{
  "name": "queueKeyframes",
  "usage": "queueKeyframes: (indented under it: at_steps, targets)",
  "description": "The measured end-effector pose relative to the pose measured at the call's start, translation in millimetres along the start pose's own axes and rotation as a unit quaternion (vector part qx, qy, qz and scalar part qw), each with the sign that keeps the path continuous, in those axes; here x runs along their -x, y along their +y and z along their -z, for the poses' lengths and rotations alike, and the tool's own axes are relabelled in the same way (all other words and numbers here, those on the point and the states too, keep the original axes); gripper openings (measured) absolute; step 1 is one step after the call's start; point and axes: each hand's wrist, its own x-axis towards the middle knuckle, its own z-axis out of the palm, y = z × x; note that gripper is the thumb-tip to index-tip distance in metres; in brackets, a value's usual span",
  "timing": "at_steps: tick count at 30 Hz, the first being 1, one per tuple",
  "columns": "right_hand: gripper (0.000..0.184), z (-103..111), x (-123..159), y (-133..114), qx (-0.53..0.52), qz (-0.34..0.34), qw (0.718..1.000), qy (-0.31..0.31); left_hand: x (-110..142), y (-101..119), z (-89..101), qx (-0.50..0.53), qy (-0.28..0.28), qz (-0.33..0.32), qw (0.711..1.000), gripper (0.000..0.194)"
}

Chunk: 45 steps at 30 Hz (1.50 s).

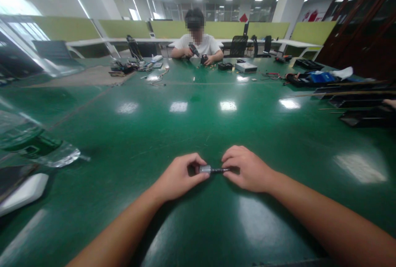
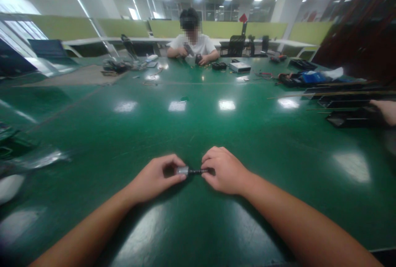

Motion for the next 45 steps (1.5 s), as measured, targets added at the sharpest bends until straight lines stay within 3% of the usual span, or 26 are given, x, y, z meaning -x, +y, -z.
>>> queueKeyframes:
  at_steps: [21,33,45]
  targets:
    - [0.009,6,1,6,0.021,-0.01,0.999,-0.03,-2,-3,-1.3,0.007,0.004,-0.004,1.0,0.018]
    - [0.009,28,0,13,0.081,-0.037,0.995,-0.048,-2,-2,0.6,0.006,0.024,0.001,1.0,0.017]
    - [0.02,6,-10,11,0.005,0.005,0.999,-0.033,-2,-4,-1.7,-0.001,0.04,-0.029,0.999,0.013]
